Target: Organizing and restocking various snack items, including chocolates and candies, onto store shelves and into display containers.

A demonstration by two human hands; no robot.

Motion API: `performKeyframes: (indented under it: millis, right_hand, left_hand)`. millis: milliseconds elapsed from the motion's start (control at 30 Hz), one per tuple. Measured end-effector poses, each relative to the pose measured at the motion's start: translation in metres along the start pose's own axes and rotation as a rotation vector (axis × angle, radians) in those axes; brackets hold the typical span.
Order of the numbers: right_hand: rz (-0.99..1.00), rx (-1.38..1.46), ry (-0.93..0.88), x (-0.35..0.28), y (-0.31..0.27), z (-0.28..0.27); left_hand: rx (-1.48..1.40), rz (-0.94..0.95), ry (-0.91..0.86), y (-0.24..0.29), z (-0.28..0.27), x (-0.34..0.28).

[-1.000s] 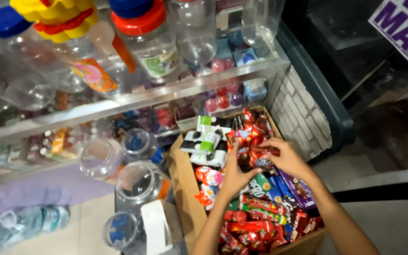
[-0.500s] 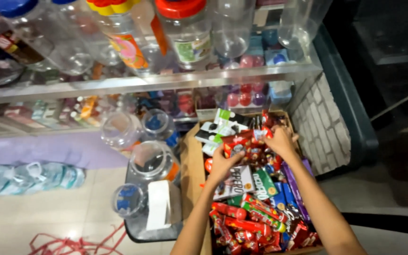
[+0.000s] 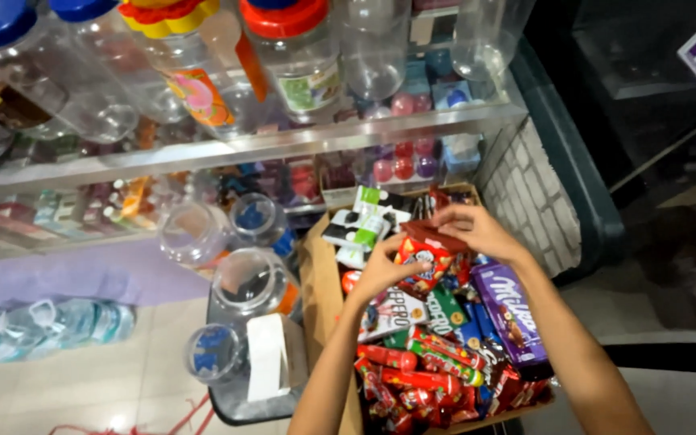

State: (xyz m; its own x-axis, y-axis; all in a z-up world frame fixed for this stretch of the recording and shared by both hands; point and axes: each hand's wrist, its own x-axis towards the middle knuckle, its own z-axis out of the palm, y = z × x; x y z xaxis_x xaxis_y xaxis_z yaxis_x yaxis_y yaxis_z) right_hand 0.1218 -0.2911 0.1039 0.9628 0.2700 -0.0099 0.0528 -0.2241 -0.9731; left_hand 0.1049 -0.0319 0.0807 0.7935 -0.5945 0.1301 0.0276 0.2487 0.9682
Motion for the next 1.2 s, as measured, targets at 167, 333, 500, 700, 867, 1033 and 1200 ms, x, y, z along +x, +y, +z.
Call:
performKeyframes:
  millis: [167,333,500,700,867,1033,1200]
  right_hand:
    - [-0.035,-0.093,0.346,0.005,0.053,-0.002]
    - [0.028,0.027,0.413,-0.004,0.033,0.009]
    - [-0.173,-0.322,0.416,0.006,0.088,-0.020]
    - [0.438,-0.992,0.221,-0.028,0.055,0.027]
    - [0.311,-0.959,0.440,-0.035,0.081,0.014]
    - [-0.046,-0.391,0.641,-0.052,0.021,-0.010]
    - [-0.229,0.183,0.517,-0.057,-0.027,-0.002]
  left_hand:
    - [0.066,0.050,0.090,-0.012,0.018,-0.010]
    - [-0.014,0.087,0.159,0.025,0.029,-0.006]
    - [-0.129,-0.076,0.274,-0.026,0.009,-0.007]
    - [-0.422,-0.091,0.486,-0.033,0.004,0.001]
    - [-0.545,-0.052,0.493,-0.041,-0.002,0.004]
    - [-0.688,-0.081,0.432,-0.023,-0.007,0.006]
    - [-0.827,-0.198,0.221,-0.057,-0.025,-0.003]
